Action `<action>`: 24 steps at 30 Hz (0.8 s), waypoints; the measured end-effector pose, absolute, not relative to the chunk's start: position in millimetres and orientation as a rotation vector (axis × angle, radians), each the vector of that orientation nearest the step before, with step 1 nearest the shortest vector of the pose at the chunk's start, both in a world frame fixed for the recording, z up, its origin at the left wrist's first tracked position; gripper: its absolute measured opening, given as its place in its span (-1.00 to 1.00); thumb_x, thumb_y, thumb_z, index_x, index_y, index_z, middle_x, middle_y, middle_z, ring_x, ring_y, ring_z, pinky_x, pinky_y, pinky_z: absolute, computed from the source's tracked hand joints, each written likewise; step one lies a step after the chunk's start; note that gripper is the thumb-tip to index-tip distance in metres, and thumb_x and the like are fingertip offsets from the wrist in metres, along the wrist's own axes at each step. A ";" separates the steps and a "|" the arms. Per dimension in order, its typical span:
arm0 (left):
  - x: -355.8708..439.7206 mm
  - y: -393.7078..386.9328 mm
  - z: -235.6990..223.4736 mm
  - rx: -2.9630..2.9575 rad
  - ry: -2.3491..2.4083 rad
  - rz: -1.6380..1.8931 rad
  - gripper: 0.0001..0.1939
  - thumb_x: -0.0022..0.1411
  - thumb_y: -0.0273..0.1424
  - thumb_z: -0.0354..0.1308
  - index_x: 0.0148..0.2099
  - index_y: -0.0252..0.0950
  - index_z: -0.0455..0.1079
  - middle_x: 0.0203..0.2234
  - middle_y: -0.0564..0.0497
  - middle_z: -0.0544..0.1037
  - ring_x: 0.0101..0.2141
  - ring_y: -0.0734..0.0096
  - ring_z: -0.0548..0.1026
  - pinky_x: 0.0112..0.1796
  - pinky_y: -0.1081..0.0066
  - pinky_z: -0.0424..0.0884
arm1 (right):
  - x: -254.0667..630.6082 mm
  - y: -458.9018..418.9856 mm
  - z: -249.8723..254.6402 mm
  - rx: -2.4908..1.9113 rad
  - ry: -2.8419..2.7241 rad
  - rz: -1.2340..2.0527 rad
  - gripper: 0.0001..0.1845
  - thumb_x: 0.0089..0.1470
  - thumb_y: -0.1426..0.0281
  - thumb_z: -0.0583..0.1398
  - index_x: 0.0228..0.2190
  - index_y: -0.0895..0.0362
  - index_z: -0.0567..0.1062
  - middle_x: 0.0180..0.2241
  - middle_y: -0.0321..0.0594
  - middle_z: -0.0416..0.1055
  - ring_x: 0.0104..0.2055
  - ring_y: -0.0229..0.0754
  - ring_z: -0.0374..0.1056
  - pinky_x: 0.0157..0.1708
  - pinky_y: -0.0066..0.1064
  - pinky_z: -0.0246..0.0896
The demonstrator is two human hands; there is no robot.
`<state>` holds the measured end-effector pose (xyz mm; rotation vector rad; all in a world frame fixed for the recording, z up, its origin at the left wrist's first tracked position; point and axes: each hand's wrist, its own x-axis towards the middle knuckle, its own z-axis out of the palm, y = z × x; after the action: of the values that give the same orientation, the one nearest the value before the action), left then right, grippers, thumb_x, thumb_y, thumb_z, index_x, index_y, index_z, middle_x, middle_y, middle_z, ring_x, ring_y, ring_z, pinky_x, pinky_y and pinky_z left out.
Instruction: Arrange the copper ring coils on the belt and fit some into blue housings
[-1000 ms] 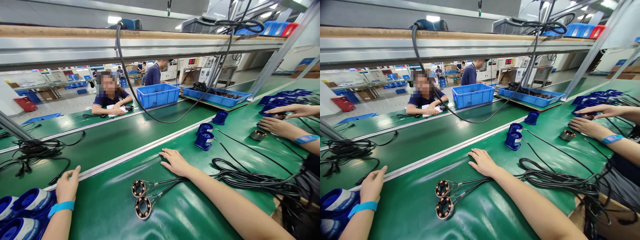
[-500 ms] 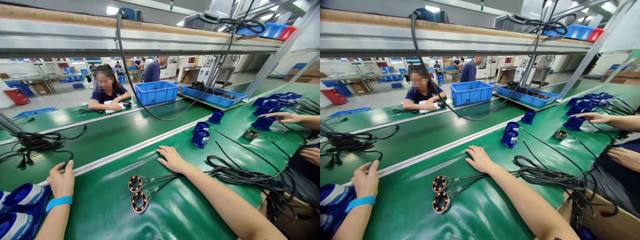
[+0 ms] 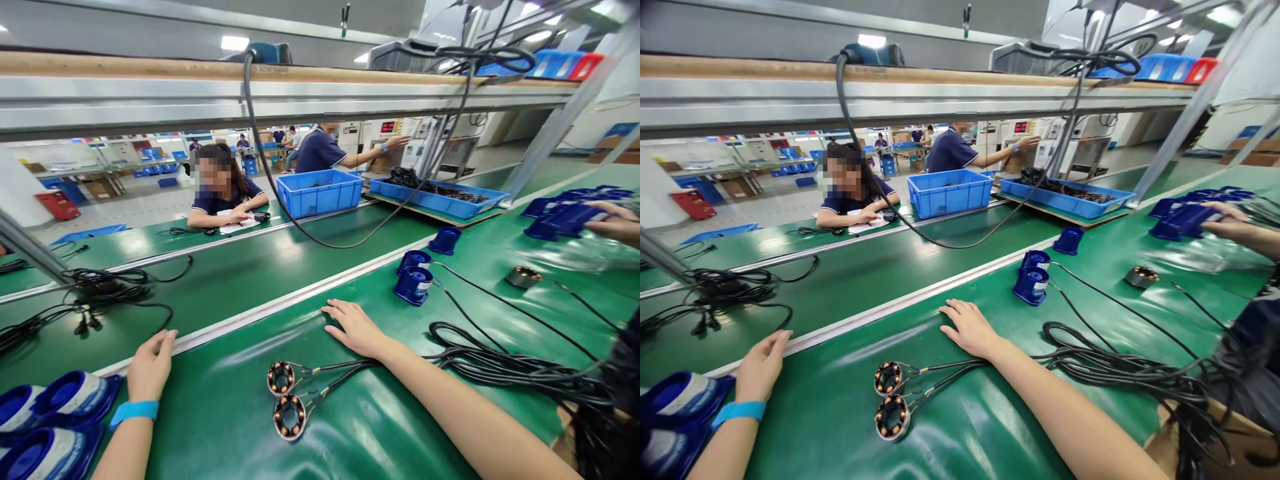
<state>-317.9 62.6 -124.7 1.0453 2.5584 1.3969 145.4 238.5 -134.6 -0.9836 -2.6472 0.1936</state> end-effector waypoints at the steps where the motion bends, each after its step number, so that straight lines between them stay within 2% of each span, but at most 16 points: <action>1: -321.5 62.1 -128.3 0.982 2.530 1.422 -0.58 0.22 -0.05 0.09 -0.21 -0.28 0.55 -0.08 -0.17 0.58 0.05 -0.03 0.50 0.16 -0.05 0.35 | 146.1 239.2 -137.0 -0.973 -2.641 0.188 -0.50 0.37 0.16 0.10 0.22 0.12 0.37 0.28 0.05 0.24 0.32 0.09 0.17 0.27 0.04 0.13; 3: -325.0 60.7 -134.7 0.873 2.493 1.508 -0.61 0.30 -0.09 0.10 -0.14 -0.33 0.51 -0.14 -0.15 0.59 -0.08 0.12 0.55 0.08 0.01 0.43 | 147.6 241.8 -143.4 -0.950 -2.621 0.169 -0.50 0.37 0.14 0.07 0.21 0.11 0.39 0.28 0.05 0.25 0.31 0.10 0.19 0.26 0.06 0.15; 5: -324.9 59.6 -139.1 0.817 2.459 1.596 -0.60 0.35 -0.15 0.16 0.06 -0.34 0.42 -0.08 -0.12 0.56 -0.11 0.23 0.56 0.02 0.08 0.48 | 149.0 245.7 -150.6 -0.928 -2.609 0.154 -0.49 0.38 0.11 0.05 0.21 0.10 0.39 0.27 0.04 0.26 0.30 0.10 0.21 0.24 0.08 0.17; 7: -322.7 58.8 -141.0 0.792 2.429 1.656 -0.55 0.35 -0.21 0.21 0.19 -0.30 0.32 0.03 -0.13 0.50 -0.06 0.24 0.53 0.02 0.10 0.50 | 150.0 249.2 -157.0 -0.908 -2.612 0.145 -0.47 0.38 0.08 0.03 0.21 0.09 0.39 0.27 0.03 0.27 0.30 0.10 0.21 0.24 0.08 0.17; 9: -319.3 57.9 -140.9 0.782 2.398 1.685 -0.52 0.36 -0.24 0.22 0.23 -0.29 0.28 0.09 -0.14 0.46 -0.04 0.23 0.52 0.00 0.11 0.51 | 150.8 251.4 -161.7 -0.895 -2.617 0.133 -0.46 0.38 0.05 0.01 0.21 0.08 0.38 0.27 0.01 0.27 0.30 0.09 0.21 0.23 0.07 0.18; 11: -315.5 56.9 -139.8 0.783 2.370 1.679 -0.53 0.36 -0.24 0.22 0.22 -0.29 0.29 0.04 -0.13 0.48 -0.09 0.26 0.53 -0.06 0.16 0.54 | 151.4 252.4 -164.8 -0.888 -2.616 0.113 -0.44 0.39 0.03 0.00 0.21 0.06 0.38 0.26 -0.01 0.28 0.31 0.07 0.20 0.24 0.06 0.18; 13: -311.4 56.7 -138.3 0.794 2.362 1.645 -0.60 0.38 -0.20 0.20 0.13 -0.32 0.36 -0.09 -0.08 0.53 -0.18 0.31 0.54 -0.12 0.20 0.55 | 151.7 252.8 -166.7 -0.887 -2.611 0.095 -0.43 0.39 0.00 -0.02 0.21 0.06 0.38 0.26 -0.02 0.29 0.30 0.06 0.21 0.23 0.06 0.19; 16: -306.2 60.4 -135.1 0.821 2.397 1.573 -0.60 0.38 -0.07 0.15 -0.10 -0.36 0.45 -0.26 -0.02 0.54 -0.22 0.32 0.53 -0.08 0.17 0.51 | 151.9 253.2 -168.0 -0.875 -2.601 0.086 -0.42 0.38 -0.02 -0.03 0.20 0.05 0.39 0.25 -0.03 0.30 0.29 0.07 0.23 0.21 0.06 0.21; 18: -305.2 66.6 -132.4 0.849 2.422 1.541 -0.56 0.39 -0.03 0.12 -0.17 -0.35 0.46 -0.27 -0.02 0.54 -0.17 0.29 0.53 -0.03 0.13 0.48 | 152.0 253.3 -168.6 -0.863 -2.590 0.084 -0.42 0.38 -0.02 -0.02 0.20 0.03 0.39 0.25 -0.04 0.31 0.29 0.07 0.23 0.20 0.05 0.23; 21: -310.7 80.9 -127.7 0.894 2.451 1.509 -0.61 0.41 -0.08 0.11 -0.05 -0.34 0.45 -0.14 -0.07 0.55 -0.08 0.26 0.52 0.02 0.10 0.46 | 152.0 253.6 -169.8 -0.867 -2.566 0.076 -0.43 0.38 -0.02 -0.02 0.19 0.01 0.41 0.24 -0.05 0.32 0.28 0.07 0.24 0.19 0.04 0.24; 24: -327.9 99.8 -120.7 0.904 2.524 1.421 -0.63 0.41 -0.14 0.13 0.07 -0.32 0.41 -0.05 -0.10 0.52 -0.07 0.26 0.52 0.01 0.11 0.49 | 151.7 254.2 -171.3 -0.886 -2.558 0.077 -0.43 0.37 -0.03 -0.02 0.19 -0.01 0.41 0.24 -0.05 0.32 0.27 0.08 0.25 0.18 0.05 0.24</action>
<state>-327.9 99.8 -120.7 0.9042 2.5244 1.4209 151.7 254.2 -171.3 -0.8857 -2.5582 0.0768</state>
